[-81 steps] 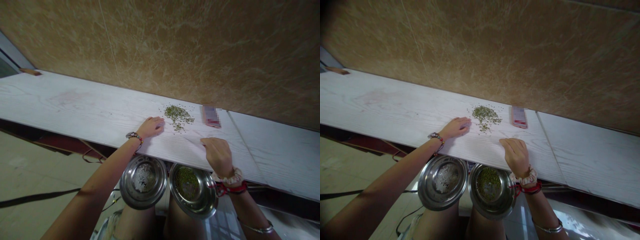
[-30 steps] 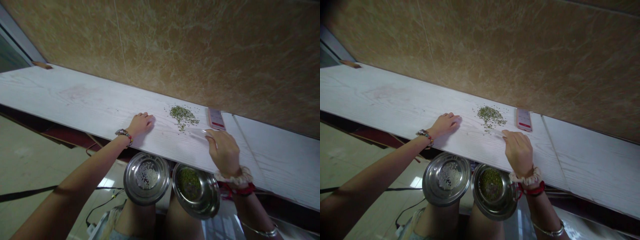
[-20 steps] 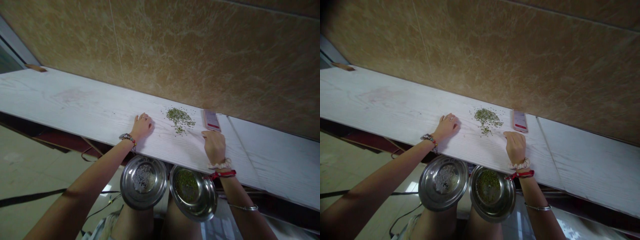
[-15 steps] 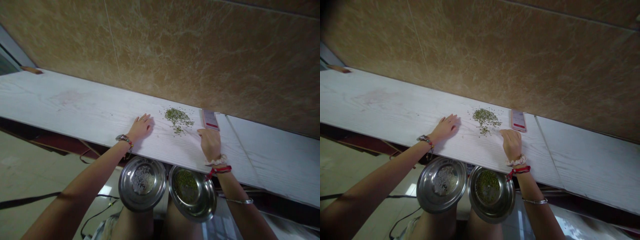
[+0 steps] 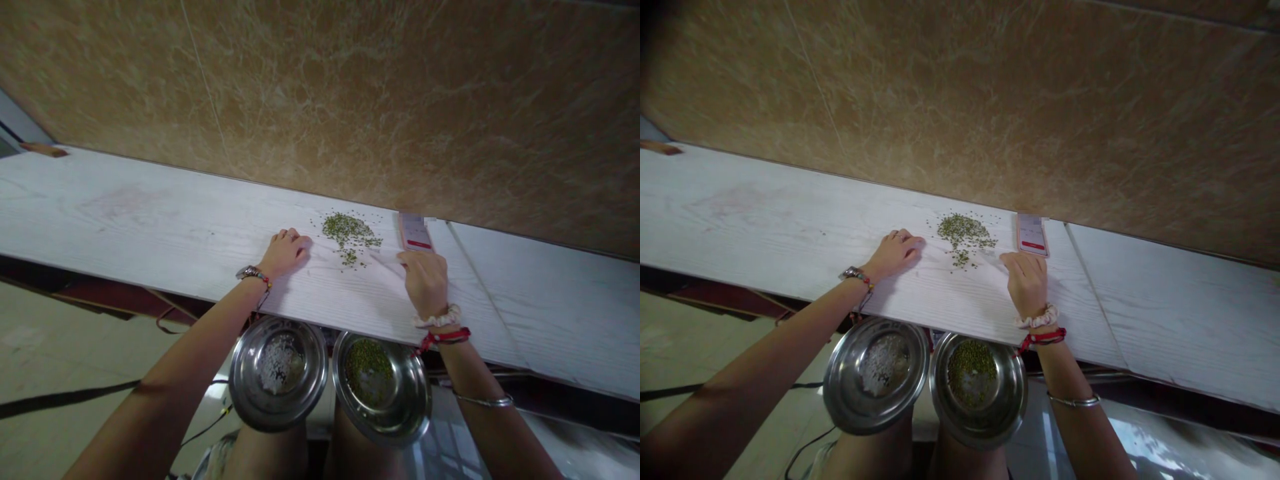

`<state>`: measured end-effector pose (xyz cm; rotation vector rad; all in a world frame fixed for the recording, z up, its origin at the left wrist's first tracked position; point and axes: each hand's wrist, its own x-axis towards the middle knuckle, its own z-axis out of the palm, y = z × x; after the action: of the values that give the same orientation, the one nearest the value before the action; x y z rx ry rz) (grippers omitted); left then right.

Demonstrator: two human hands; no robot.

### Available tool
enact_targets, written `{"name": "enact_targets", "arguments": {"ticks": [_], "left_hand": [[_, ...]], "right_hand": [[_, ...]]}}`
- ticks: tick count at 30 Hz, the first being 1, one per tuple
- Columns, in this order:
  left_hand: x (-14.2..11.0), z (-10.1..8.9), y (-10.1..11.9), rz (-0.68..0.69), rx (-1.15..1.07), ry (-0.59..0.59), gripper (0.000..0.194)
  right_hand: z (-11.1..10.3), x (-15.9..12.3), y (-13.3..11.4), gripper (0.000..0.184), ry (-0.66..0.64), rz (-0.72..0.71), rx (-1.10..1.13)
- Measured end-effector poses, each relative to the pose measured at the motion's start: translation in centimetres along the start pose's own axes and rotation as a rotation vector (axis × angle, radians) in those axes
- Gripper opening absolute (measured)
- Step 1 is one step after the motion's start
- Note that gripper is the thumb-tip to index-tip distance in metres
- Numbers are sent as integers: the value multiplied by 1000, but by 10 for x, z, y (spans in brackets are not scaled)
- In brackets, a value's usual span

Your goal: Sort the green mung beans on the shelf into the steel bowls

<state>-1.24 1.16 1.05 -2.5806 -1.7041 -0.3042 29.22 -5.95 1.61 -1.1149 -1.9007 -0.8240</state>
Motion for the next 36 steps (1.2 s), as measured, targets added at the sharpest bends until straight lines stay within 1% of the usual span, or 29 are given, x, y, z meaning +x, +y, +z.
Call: {"name": "enact_targets", "arguments": {"ticks": [4,7,10,12,15,17,20,22,24,28,31,33,36], "left_hand": [[-1,5,1,17,-55,-2,42],[-1,6,-1,23,-79,-22,41],[0,5,-1,14,-80,-36,41],[0,3,0,4,-81,-42,41],[-1,0,3,-2,-84,-40,41],[-2,-1,5,-9,-84,-44,41],[-3,-2,5,-26,-88,-57,41],[-2,-2,4,-24,-92,-54,40],[-2,-1,3,-14,-96,-44,39],[-1,2,1,-15,-103,-32,40],[-1,4,0,-10,-117,-20,39],[-1,4,0,-7,-122,-16,39],[-1,3,-1,-14,-124,-23,39]], "right_hand": [[16,4,2,24,-57,5,-13],[22,5,-1,25,-67,-42,-13],[18,5,-4,26,-65,-84,-26],[11,6,-5,26,-79,-74,-34],[5,10,-5,25,-66,-56,-20],[7,15,-6,24,-75,-46,-4],[16,22,-8,25,-139,-22,3],[21,23,-10,25,-147,-37,1],[21,22,-11,25,-143,-65,-5],[6,13,-9,26,-166,-72,11],[-4,10,-5,26,-147,-45,40],[-2,13,-3,26,-141,-16,49],[10,21,-3,26,-157,-8,39]]}}
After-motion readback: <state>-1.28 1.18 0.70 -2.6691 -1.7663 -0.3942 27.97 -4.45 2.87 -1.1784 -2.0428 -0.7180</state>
